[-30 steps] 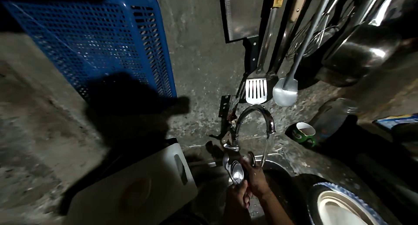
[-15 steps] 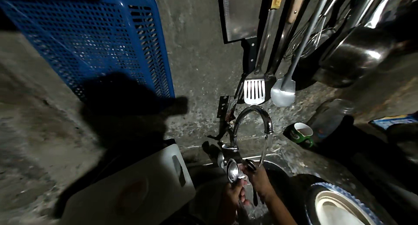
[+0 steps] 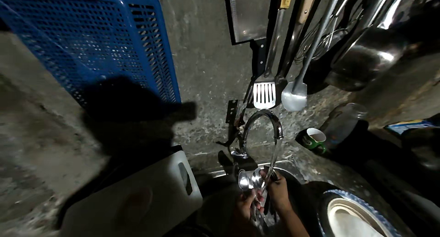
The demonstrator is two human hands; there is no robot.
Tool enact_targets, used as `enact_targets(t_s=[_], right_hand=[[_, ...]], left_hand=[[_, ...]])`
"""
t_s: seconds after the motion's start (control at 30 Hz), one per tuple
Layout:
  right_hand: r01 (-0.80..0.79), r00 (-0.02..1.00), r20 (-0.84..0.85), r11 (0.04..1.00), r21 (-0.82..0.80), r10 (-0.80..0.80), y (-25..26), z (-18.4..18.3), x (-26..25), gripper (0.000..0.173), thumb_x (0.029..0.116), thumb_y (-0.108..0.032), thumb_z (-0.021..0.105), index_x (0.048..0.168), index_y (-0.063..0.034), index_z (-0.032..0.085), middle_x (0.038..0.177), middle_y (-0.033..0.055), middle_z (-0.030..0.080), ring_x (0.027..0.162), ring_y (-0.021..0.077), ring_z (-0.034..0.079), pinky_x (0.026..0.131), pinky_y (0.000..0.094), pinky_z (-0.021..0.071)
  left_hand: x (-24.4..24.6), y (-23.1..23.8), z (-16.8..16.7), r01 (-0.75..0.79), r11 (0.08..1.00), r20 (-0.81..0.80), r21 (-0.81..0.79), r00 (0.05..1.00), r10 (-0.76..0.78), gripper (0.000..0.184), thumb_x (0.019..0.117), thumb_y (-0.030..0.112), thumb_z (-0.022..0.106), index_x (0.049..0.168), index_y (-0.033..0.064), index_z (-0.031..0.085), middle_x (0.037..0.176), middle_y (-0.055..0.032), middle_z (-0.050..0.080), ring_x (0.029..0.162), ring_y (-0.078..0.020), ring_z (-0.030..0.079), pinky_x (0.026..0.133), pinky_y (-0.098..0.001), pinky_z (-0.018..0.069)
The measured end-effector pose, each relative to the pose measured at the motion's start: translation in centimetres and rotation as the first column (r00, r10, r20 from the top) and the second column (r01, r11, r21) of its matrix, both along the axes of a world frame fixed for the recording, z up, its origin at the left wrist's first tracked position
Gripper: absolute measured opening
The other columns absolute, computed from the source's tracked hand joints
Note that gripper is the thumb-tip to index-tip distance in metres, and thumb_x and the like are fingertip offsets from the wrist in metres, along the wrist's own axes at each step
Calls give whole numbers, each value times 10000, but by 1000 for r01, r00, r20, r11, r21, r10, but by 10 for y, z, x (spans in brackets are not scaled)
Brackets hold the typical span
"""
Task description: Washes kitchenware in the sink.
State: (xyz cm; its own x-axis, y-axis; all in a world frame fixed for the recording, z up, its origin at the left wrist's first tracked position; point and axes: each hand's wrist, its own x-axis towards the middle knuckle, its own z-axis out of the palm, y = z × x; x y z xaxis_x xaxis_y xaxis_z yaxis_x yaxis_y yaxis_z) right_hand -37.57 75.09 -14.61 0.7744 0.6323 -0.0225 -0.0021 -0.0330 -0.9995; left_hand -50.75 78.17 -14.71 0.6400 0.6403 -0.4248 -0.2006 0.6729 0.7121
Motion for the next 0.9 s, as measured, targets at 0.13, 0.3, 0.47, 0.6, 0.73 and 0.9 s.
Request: enact_targets(t_s=[0.13,0.3,0.47,0.6,0.73,0.9], right_hand=[[-63,998,-8,967,-248,62,-2,6,-3,128,978,-54,649,1046,43,696,811,74,674,679,105,611,666,293,531],[-63,974,165,881,-469,157,8,29,-12,228,935,-134,737,1100,22,719,970,147,724,890,216,681,869,403,537],[-171,983,-7,888,-426,186,13,17,-10,292,981,-173,698,1192,27,672,1021,166,698,912,231,672,862,421,546],[-162,985,-8,912,-377,172,13,14,-10,203,978,-132,687,1078,45,683,890,118,670,777,160,627,769,353,535],[-76,994,42,937,-340,96,14,5,-6,190,973,-142,700,1034,38,689,746,49,591,604,93,504,613,290,466],[-6,981,165,867,-497,101,15,28,-15,289,991,-212,691,1142,34,701,954,177,706,872,255,662,860,431,521]], left_hand=[[5,-1,1,-1,1000,-120,28,993,4,231,1091,114,464,1103,-63,612,819,-91,678,604,-128,640,583,-266,572],[5,-10,7,-45,998,-205,48,977,54,121,1052,24,511,1099,-69,571,791,-73,633,615,-105,611,589,-243,550],[11,-8,1,-114,987,-238,115,961,138,226,1080,89,487,1035,-83,626,715,-74,662,491,-67,567,486,-198,500],[10,-3,-2,-108,991,-205,73,971,121,262,1092,114,465,1073,-89,629,741,-96,672,509,-91,592,501,-217,518],[9,-3,-5,-199,980,-113,17,973,199,190,1078,70,478,1070,-77,599,712,-78,643,522,-95,604,505,-212,531],[8,0,-11,-214,969,-136,122,964,230,34,940,-83,619,967,-81,598,722,-91,635,530,-106,607,519,-229,553]])
